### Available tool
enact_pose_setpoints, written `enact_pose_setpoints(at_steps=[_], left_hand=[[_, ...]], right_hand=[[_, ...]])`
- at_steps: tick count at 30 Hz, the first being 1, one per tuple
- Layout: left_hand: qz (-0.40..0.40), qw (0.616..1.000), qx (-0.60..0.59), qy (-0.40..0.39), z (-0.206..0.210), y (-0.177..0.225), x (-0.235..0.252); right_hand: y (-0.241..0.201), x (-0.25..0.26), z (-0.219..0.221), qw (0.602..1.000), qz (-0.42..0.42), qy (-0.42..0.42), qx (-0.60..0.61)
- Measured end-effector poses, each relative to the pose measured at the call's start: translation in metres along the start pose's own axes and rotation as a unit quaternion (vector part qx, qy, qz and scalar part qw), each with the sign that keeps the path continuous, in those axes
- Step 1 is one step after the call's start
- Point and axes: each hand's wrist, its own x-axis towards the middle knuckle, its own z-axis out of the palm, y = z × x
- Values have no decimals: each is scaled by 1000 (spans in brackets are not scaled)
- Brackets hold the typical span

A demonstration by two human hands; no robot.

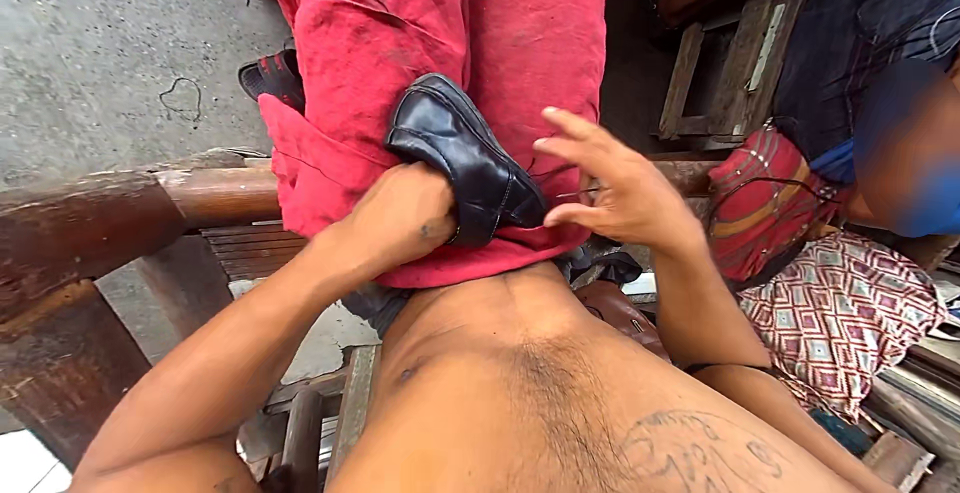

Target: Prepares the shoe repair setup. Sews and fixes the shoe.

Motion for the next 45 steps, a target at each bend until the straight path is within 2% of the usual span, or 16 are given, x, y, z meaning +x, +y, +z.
enact_pose_setpoints(at_steps=[4, 7, 8, 10, 12, 13, 15, 17, 18, 20, 22, 25, 34, 38, 42, 45], left_hand=[[-57, 997, 46, -11, -57, -65, -82], [-3, 988, -149, 40, -73, -101, -109], [53, 955, -290, 38, -72, -88, -97], [159, 811, -563, 24, -55, -47, -63], [185, 689, -700, 16, -34, -20, -37], [154, 692, -705, 32, -26, -19, -32], [58, 806, -582, 93, -15, -24, -28], [-1, 923, -364, 121, -11, -20, -25], [1, 957, -266, 119, -8, -15, -25], [41, 984, -126, 115, -1, -9, -23], [76, 990, -41, 111, 4, -9, -21], [92, 990, 20, 108, 4, -9, -22], [85, 993, -8, 84, -18, -33, -73], [81, 986, -138, 53, -25, -26, -41], [-48, 925, -373, -49, -10, -2, 9], [-105, 920, -365, -96, -4, 1, 29]], right_hand=[[14, -2, 22, 998, 12, -7, 68], [14, -5, 21, 998, 18, -4, 57], [14, -2, 20, 999, 11, -8, 42], [10, -1, 17, 1000, -3, -20, 18], [6, -1, 11, 999, -23, -19, 29], [5, -3, 8, 997, -27, -9, 78], [8, -7, 4, 959, -50, 16, 277], [10, -7, 6, 866, -76, 30, 494], [8, -6, 8, 840, -75, 52, 535], [0, -5, 13, 913, -42, 132, 383], [-6, -2, 17, 986, 18, 134, 95], [-10, 4, 28, 994, 60, 86, -41], [-2, 13, 44, 997, 56, 43, 30], [1, 12, 43, 996, 42, 47, 60], [-2, 7, 45, 997, 21, 49, 64], [8, 0, 42, 989, -4, 116, 96]])
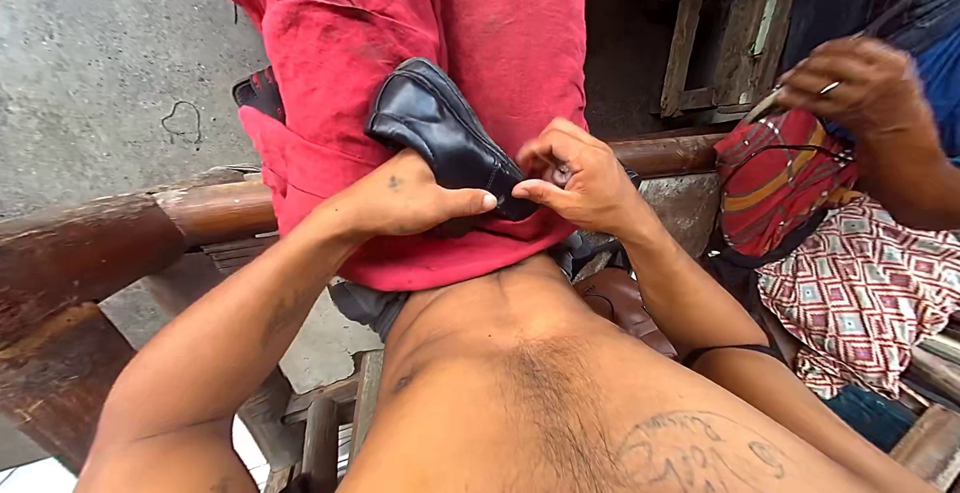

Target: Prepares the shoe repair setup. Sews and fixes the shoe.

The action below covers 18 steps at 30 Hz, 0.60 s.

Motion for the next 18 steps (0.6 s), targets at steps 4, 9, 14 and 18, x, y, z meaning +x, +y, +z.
enact_pose_setpoints(at_steps=[4, 9, 14, 18], left_hand=[[-5, 1000, -20, -18, -4, -5, 1], [-7, 998, -64, -16, -2, -5, 1], [-23, 997, -78, 17, 3, -2, -1], [-24, 996, -78, 19, 4, -3, 0]], right_hand=[[47, -9, 7, 956, 2, 244, 161], [47, -26, -15, 967, 46, 206, 143], [-16, -45, -32, 992, 114, 17, 43], [-6, -57, -11, 992, 101, -75, -13]])
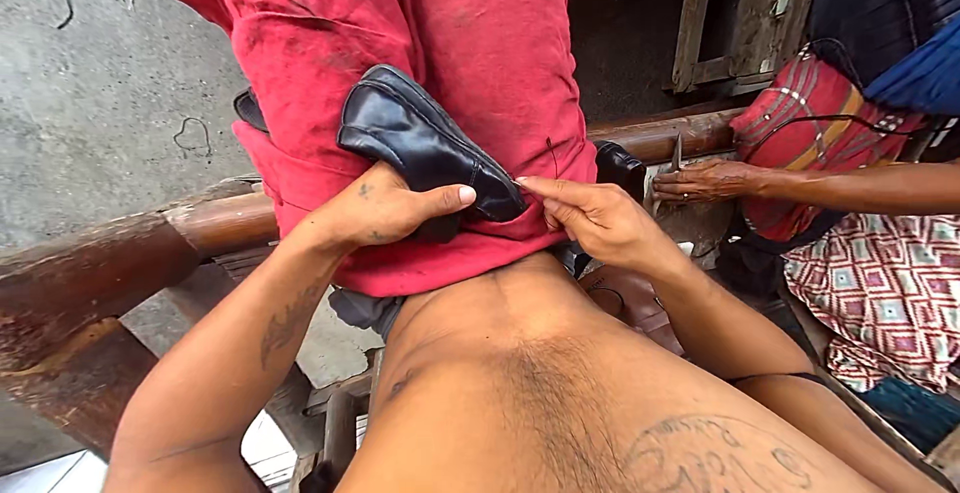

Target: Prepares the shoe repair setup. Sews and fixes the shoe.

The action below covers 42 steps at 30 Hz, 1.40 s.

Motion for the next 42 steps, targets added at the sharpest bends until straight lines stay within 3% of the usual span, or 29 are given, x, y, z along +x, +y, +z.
enact_pose_setpoints(at_steps=[4, 9, 14, 21, 26, 29, 31, 33, 35, 37, 38, 40, 42], left_hand=[[10, 1000, -6, -2, -1, -2, -1], [-20, 1000, 14, 4, -2, 3, -2], [-38, 999, 22, -15, -4, 6, -2], [21, 999, -17, -23, 1, -2, 0], [-16, 1000, 7, -10, 3, 0, 1], [-25, 999, -38, 9, 6, 11, -7], [20, 999, -39, 14, -6, 15, -25], [100, 993, 16, 55, -45, 9, -55], [137, 959, 170, 180, -108, -18, -92], [18, 862, 394, 318, -166, -48, -129], [-57, 817, 462, 340, -176, -49, -141], [-131, 796, 497, 320, -148, -15, -141], [-61, 824, 503, 255, -92, 25, -116]], right_hand=[[3, -2, 2, 1000, -4, -4, 12], [-5, 1, -12, 994, -19, -39, -101], [-30, 17, -39, 951, -32, -129, -278], [-62, 43, -43, 900, -56, -211, -376], [-77, 62, -18, 886, -2, -228, -403], [-73, 82, -34, 893, -14, -255, -370], [-65, 84, -47, 911, -47, -214, -349], [-57, 81, -53, 929, -55, -165, -327], [-47, 70, -52, 945, -69, -112, -300], [-40, 62, -49, 951, -95, -80, -284], [-37, 62, -49, 952, -103, -76, -278], [-33, 62, -47, 954, -110, -73, -270], [-34, 64, -46, 953, -111, -79, -272]])
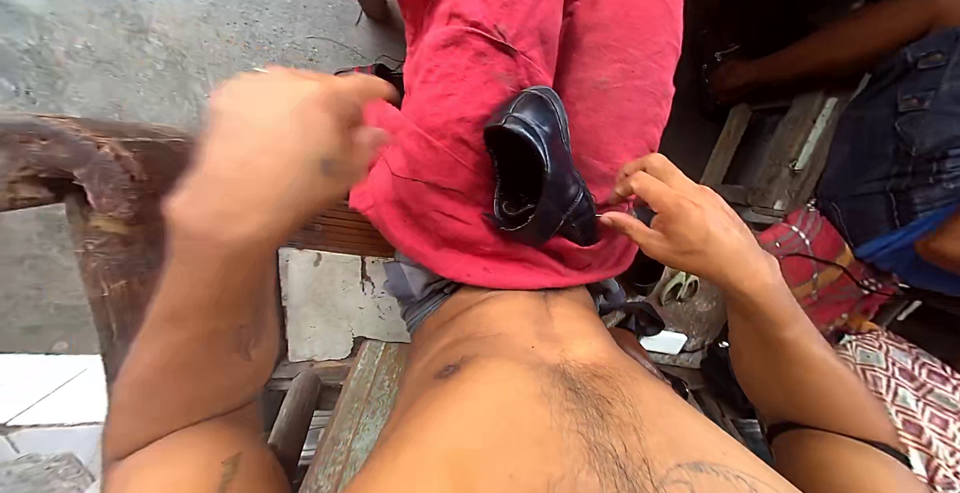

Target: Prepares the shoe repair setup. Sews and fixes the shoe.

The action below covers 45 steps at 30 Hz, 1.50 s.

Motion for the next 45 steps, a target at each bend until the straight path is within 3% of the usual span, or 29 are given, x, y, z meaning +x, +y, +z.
enact_pose_setpoints(at_steps=[2, 4, 6, 7, 11, 14, 16, 17, 18, 20, 21, 24, 27, 29, 32, 36, 38, 39, 40, 41, 42, 43, 45], left_hand=[[160, 986, -56, -10, 24, 52, 13], [249, 962, -77, -77, 49, 83, 37], [267, 944, -63, -185, 57, 98, 54], [275, 938, -59, -201, 58, 98, 58], [354, 917, -144, -111, 37, 57, 47], [386, 828, -362, -186, 10, 28, 41], [344, 749, -501, -263, 11, 23, 43], [309, 746, -517, -285, 16, 28, 46], [293, 789, -463, -276, 19, 36, 51], [300, 904, -208, -221, 27, 60, 62], [303, 922, -110, -213, 36, 73, 63], [328, 921, -40, -205, 66, 93, 64], [245, 921, -146, -265, 79, 103, 76], [217, 916, -221, -256, 88, 105, 75], [206, 912, -250, -251, 81, 109, 75], [156, 917, -193, -311, 63, 124, 76], [273, 918, -171, -229, 88, 109, 76], [372, 902, -196, -93, 131, 86, 81], [421, 881, -216, -19, 161, 72, 84], [428, 880, -206, -8, 167, 69, 82], [405, 897, -169, -58, 147, 76, 79], [345, 914, -117, -178, 108, 96, 77], [276, 921, -113, -250, 76, 118, 76]], right_hand=[[-2, 1, 0, 1000, -4, -11, -6], [-4, 2, 1, 1000, -10, -18, -13], [-5, 0, 2, 999, -12, -25, -21], [-4, -1, 3, 999, -13, -25, -23], [2, -8, 8, 999, -26, -11, -20], [4, -11, 14, 1000, -29, 8, -7], [5, -9, 15, 999, -41, 20, 0], [5, -9, 14, 999, -49, 25, 1], [5, -8, 14, 998, -57, 30, -1], [5, -6, 16, 996, -76, 40, -7], [3, -6, 19, 995, -84, 45, -10], [-2, -7, 27, 994, -85, 63, -29], [-1, -9, 28, 995, -68, 62, -32], [-5, -10, 29, 997, -58, 49, -22], [-13, -12, 31, 997, -40, 57, -30], [-30, -18, 48, 992, 28, 116, -51], [-34, -21, 56, 990, 59, 124, -35], [-32, -21, 59, 989, 60, 129, -29], [-29, -24, 60, 990, 53, 127, -15], [-25, -27, 60, 992, 41, 123, 2], [-19, -27, 57, 993, 28, 118, 13], [-13, -26, 53, 993, 21, 116, 19], [-4, -22, 47, 991, 34, 129, 11]])
